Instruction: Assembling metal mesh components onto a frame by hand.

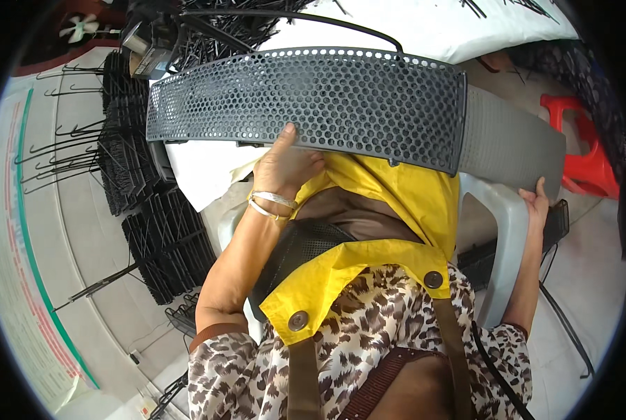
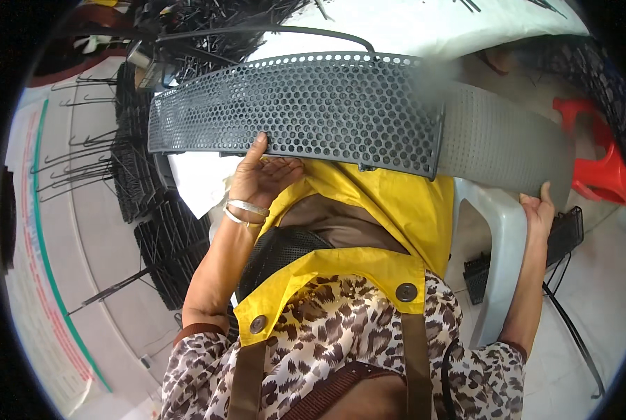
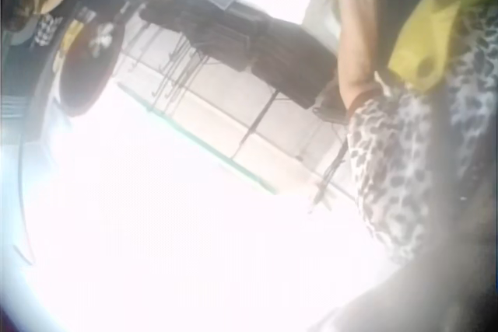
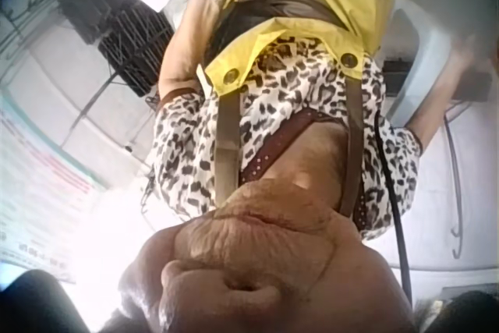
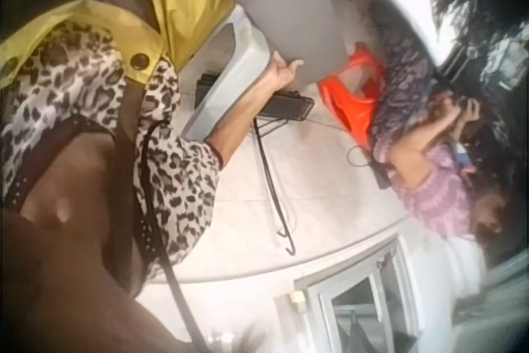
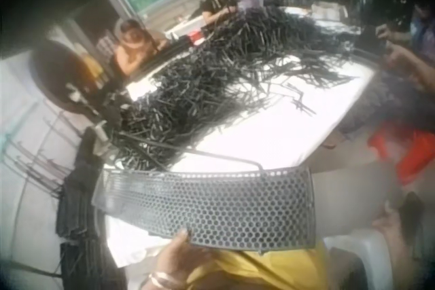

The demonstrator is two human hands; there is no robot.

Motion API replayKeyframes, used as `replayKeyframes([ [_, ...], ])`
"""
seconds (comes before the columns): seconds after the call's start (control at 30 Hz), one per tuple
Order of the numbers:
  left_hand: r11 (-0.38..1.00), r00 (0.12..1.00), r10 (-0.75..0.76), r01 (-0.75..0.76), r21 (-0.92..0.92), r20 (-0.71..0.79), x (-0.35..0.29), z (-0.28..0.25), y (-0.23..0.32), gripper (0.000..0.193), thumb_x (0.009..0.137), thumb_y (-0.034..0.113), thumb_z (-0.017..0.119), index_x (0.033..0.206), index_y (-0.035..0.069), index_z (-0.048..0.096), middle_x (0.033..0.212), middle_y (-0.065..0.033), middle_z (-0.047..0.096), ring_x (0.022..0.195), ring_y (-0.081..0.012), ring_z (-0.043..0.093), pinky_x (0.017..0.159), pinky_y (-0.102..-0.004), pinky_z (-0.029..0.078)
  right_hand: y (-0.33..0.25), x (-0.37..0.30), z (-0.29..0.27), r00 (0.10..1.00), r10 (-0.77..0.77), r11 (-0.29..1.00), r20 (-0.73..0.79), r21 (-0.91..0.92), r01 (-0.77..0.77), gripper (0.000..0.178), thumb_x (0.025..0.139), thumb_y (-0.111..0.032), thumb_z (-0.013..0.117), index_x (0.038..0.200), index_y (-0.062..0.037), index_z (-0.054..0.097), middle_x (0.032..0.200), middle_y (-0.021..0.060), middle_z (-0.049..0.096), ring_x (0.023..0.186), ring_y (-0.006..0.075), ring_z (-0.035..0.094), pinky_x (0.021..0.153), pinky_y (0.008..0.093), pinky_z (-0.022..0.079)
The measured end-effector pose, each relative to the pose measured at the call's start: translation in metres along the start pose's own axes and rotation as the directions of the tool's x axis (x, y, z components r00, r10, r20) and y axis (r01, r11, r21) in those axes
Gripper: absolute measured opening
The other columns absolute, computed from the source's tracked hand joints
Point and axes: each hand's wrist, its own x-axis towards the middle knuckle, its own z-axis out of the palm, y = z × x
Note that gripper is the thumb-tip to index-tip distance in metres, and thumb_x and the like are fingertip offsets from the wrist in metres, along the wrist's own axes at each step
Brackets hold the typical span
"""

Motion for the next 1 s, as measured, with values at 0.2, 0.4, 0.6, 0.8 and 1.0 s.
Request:
replayKeyframes([
  [0.2,0.833,0.987,-0.163,0.143,0.534,-0.01,-0.031,0.016,0.025,0.044,0.072,0.034,0.052,0.085,-0.008,0.047,0.073,-0.0162,0.055,0.068,-0.0226,0.056,0.061,-0.0328,0.047,0.005,0.03,-0.022,0.973,-0.16,0.882,0.164,-0.418,0.215,0.034,0.075,-0.021,0.05,0.101,0.0011,0.043,0.056,0.0157,0.052,0.054,0.0233,0.051,0.061,0.0341,0.044],
  [0.4,-0.367,0.202,0.505,-0.829,0.421,0.839,-0.018,0.094,0.064,0.012,0.07,-0.001,0.05,0.082,0.0,0.053,0.076,-0.0112,0.054,0.067,-0.0191,0.054,0.06,-0.0265,0.042,0.009,-0.003,0.001,0.984,0.05,0.998,0.173,0.019,-0.054,0.038,0.072,-0.024,0.054,0.099,0.0003,0.043,0.073,0.017,0.054,0.065,0.0276,0.054,0.064,0.0367,0.045],
  [0.6,-0.964,0.167,0.029,-0.256,0.072,0.986,0.041,0.125,0.107,0.023,0.073,0.026,0.048,0.061,0.006,0.046,0.056,-0.0088,0.047,0.051,-0.0258,0.048,0.046,-0.0343,0.038,-0.019,-0.043,0.0,0.964,0.091,0.42,0.249,-0.888,0.19,0.027,0.07,-0.026,0.056,0.07,0.0002,0.05,0.057,0.0124,0.051,0.053,0.0217,0.051,0.05,0.0302,0.042],
  [0.8,-0.946,0.018,-0.084,-0.314,-0.074,0.996,0.042,0.134,0.095,0.022,0.073,0.023,0.051,0.063,0.003,0.05,0.055,-0.0104,0.047,0.046,-0.0253,0.046,0.042,-0.032,0.036,-0.011,-0.023,0.084,-0.064,-0.483,-0.534,0.873,-0.236,0.812,0.026,0.073,-0.026,0.048,0.061,-0.0029,0.046,0.053,0.0133,0.045,0.05,0.0273,0.047,0.045,0.0353,0.038],
  [1.0,-0.956,0.027,-0.093,-0.28,-0.082,0.995,0.029,0.135,0.094,0.033,0.078,0.025,0.044,0.054,0.002,0.04,0.047,-0.009,0.039,0.04,-0.0229,0.042,0.036,-0.031,0.032,0.019,-0.027,0.149,0.25,0.033,-0.374,0.968,-0.22,0.901,0.049,0.078,-0.04,0.032,0.068,0.0008,0.055,0.068,0.0156,0.055,0.071,0.0323,0.052,0.064,0.0387,0.042],
])
